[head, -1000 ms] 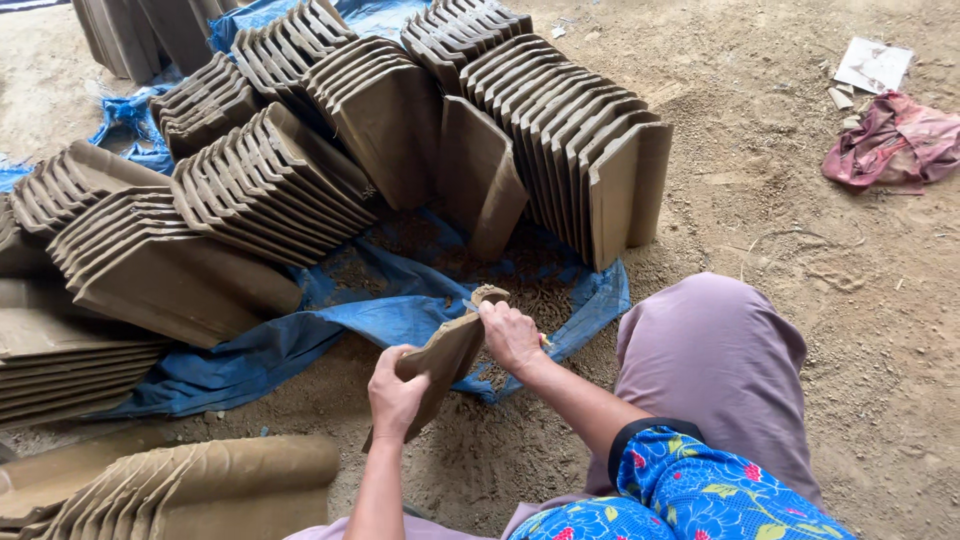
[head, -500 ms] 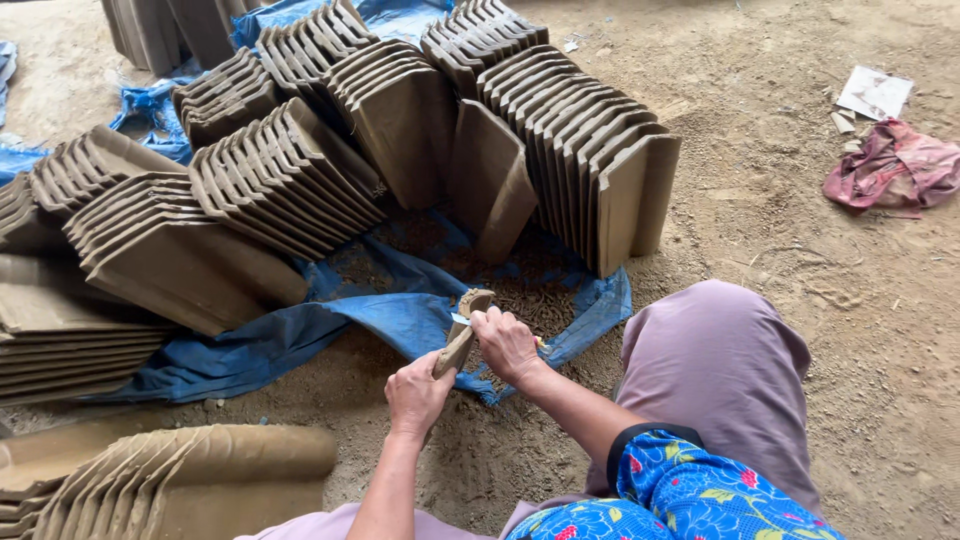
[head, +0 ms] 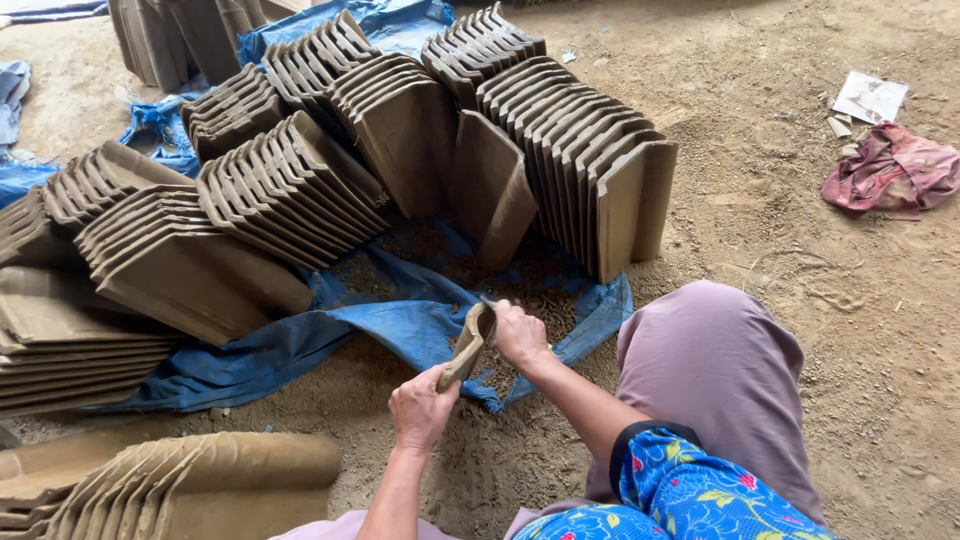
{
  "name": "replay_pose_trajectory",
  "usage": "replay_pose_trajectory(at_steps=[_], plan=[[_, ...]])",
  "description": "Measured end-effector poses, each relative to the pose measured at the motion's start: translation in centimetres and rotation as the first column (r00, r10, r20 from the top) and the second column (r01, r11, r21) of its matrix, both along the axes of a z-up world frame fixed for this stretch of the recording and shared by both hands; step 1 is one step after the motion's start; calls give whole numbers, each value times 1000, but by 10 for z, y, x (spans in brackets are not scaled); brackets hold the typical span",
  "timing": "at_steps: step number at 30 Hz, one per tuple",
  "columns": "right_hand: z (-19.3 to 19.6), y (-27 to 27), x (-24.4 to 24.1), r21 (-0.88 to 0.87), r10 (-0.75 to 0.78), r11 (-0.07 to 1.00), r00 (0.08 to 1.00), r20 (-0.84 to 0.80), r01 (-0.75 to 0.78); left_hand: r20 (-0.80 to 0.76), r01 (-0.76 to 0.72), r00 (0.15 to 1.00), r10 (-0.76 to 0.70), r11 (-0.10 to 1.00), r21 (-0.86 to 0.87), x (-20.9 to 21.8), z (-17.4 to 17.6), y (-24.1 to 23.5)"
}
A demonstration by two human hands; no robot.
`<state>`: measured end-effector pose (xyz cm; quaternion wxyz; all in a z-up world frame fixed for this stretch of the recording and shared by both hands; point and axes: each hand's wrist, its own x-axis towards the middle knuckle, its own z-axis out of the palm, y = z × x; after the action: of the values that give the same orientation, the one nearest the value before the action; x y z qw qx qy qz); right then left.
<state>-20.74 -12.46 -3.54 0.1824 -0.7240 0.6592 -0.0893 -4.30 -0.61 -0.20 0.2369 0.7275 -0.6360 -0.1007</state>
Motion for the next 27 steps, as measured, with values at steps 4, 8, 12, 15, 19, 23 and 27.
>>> replay_pose_trajectory(at_steps=[4, 8, 12, 15, 19, 23, 27], plan=[[15, 12, 10, -275, 188, 944, 982, -9, -183, -164, -97, 982, 93, 995, -14, 9, 10, -5], [22, 9, 1, -590, 227, 732, 938, -261, -342, -340, -132, 928, 151, 988, 78, 14, 10, -11], [45, 15, -9, -637, 260, 622, 887, -381, -456, -349, -111, 927, 135, 990, 87, 14, 5, -19], [58, 10, -13, -580, 294, 572, 805, -516, -580, -310, -98, 943, 123, 991, 96, 12, 10, -20], [58, -5, -15, -497, 283, 495, 673, -683, -713, -326, -83, 939, 111, 992, 97, 5, 15, -20], [44, -23, -6, -556, 227, 400, 667, -709, -728, -337, -125, 927, 163, 983, 131, -3, 28, -18], [37, -33, 10, -601, 216, 379, 699, -682, -704, -343, -162, 916, 209, 974, 159, 2, 21, -23]])
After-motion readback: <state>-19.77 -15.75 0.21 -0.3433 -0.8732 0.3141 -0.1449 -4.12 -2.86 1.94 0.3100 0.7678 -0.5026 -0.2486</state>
